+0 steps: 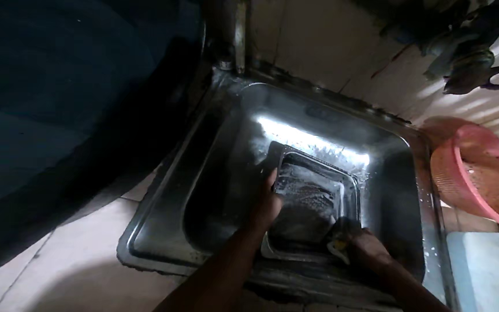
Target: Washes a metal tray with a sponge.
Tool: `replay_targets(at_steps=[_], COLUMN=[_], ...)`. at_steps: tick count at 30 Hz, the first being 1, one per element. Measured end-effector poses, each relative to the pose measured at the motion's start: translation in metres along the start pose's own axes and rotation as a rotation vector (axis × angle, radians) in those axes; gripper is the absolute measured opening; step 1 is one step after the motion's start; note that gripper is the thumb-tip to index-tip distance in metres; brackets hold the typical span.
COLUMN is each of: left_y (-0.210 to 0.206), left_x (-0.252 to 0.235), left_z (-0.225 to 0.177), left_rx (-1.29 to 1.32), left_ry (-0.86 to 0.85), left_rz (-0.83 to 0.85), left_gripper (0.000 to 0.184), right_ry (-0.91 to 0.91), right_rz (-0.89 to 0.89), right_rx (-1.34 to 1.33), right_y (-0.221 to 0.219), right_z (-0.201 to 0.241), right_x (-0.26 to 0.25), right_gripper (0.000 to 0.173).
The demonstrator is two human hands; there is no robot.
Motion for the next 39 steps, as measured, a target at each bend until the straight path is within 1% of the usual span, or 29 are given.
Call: replay_targets(at_steps=[1, 2, 3, 4, 5, 7, 8, 9, 10, 11, 13, 14, 16, 18, 20, 21, 23, 25, 26, 27, 29, 30, 32, 33, 35, 37, 39], left_y=[0.000, 0.000, 0.000, 0.000, 0.000, -0.001, -0.001, -0.001, 0.000, 0.000, -0.001, -0.001, -0.003, 0.000, 0.003, 0.003, 0.002, 0.002, 0.005, 0.005, 0.004, 0.001, -0.001, -0.002, -0.003, -0.004, -0.004], left_x=[-0.003, -0.005, -0.006, -0.007, -0.007, -0.006, -0.005, -0.005, -0.005, -0.007, -0.008, -0.008, -0.008, -0.004, -0.001, 0.002, 0.004, 0.003, 0.003, 0.002, -0.001, -0.003, -0.002, -0.002, -0.004, -0.006, -0.006], left_z=[0.001, 0.002, 0.003, 0.004, 0.004, 0.003, 0.004, 0.005, 0.005, 0.007, 0.007, 0.006, 0.005, 0.003, 0.006, 0.007, 0.007, 0.010, 0.012, 0.014, 0.014, 0.011, 0.007, 0.007, 0.009, 0.010, 0.006], left_rx=[0.000, -0.009, -0.020, -0.029, -0.044, -0.054, -0.034, -0.036, -0.046, -0.050, -0.028, 0.010, 0.144, 0.234, 0.250, 0.257, 0.294, 0.265, 0.220, 0.197, 0.205, 0.209, 0.139, 0.105, 0.090, 0.065, 0.053], left_ry=[0.003, 0.009, 0.019, 0.030, 0.042, 0.038, 0.025, 0.011, 0.007, 0.008, 0.028, 0.032, -0.006, -0.043, -0.054, -0.036, 0.017, 0.000, -0.026, -0.034, -0.043, -0.016, 0.017, 0.014, -0.029, -0.063, -0.066], left_rz=[-0.004, -0.002, -0.003, 0.008, 0.031, 0.056, 0.055, 0.049, 0.048, 0.043, 0.058, 0.084, 0.117, 0.122, 0.117, 0.101, 0.097, 0.100, 0.091, 0.081, 0.140, 0.151, 0.146, 0.125, 0.091, 0.044, 0.030], left_gripper=[0.082, 0.081, 0.082, 0.082, 0.083, 0.081, 0.081, 0.081, 0.081, 0.081, 0.082, 0.082, 0.078, 0.067, 0.051, 0.053, 0.067, 0.076, 0.079, 0.077, 0.060, 0.060, 0.080, 0.084, 0.082, 0.079, 0.075], right_ry=[-0.065, -0.093, -0.079, -0.021, 0.077, 0.270, 0.321, 0.316, 0.252, 0.159, -0.022, -0.071, -0.039, 0.042, 0.092, 0.104, 0.158, 0.250, 0.320, 0.399, 0.497, 0.505, 0.442, 0.389, 0.235, 0.095, 0.023], right_rz=[0.062, 0.080, 0.071, 0.034, -0.033, -0.208, -0.311, -0.425, -0.507, -0.579, -0.706, -0.741, -0.757, -0.732, -0.699, -0.670, -0.614, -0.547, -0.488, -0.419, -0.231, -0.130, 0.044, 0.092, 0.150, 0.169, 0.169], right_rx=[-0.088, -0.208, -0.320, -0.405, -0.441, -0.392, -0.361, -0.362, -0.424, -0.554, -0.948, -1.139, -1.406, -1.495, -1.477, -1.454, -1.418, -1.357, -1.310, -1.247, -1.054, -0.928, -0.696, -0.619, -0.510, -0.446, -0.370], right_y=[0.001, 0.000, -0.001, 0.003, 0.010, 0.024, 0.032, 0.041, 0.054, 0.070, 0.104, 0.117, 0.124, 0.113, 0.101, 0.094, 0.080, 0.061, 0.051, 0.041, 0.036, 0.042, 0.058, 0.061, 0.057, 0.038, 0.020], right_z=[0.008, 0.014, 0.023, 0.040, 0.063, 0.105, 0.116, 0.119, 0.115, 0.110, 0.110, 0.118, 0.143, 0.159, 0.164, 0.164, 0.161, 0.154, 0.151, 0.148, 0.142, 0.141, 0.139, 0.136, 0.117, 0.078, 0.034], right_x=[0.000, -0.002, -0.004, -0.006, -0.007, -0.020, -0.034, -0.051, -0.070, -0.086, -0.104, -0.106, -0.109, -0.109, -0.100, -0.091, -0.077, -0.067, -0.062, -0.056, -0.043, -0.038, -0.033, -0.032, -0.029, -0.029, -0.022], right_gripper=[0.044, 0.048, 0.052, 0.055, 0.054, 0.047, 0.045, 0.041, 0.039, 0.036, 0.038, 0.040, 0.038, 0.038, 0.035, 0.035, 0.036, 0.033, 0.032, 0.031, 0.030, 0.029, 0.035, 0.037, 0.042, 0.045, 0.043])
Point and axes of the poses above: each hand's wrist, its own x-axis away from the middle knuckle, its own y-axis out of the back of the hand, z = x × y, the point moved 1 cm from there along -x, towards the middle knuckle, and after that the axes turned 7 degrees about y, right-handed, at the moved point
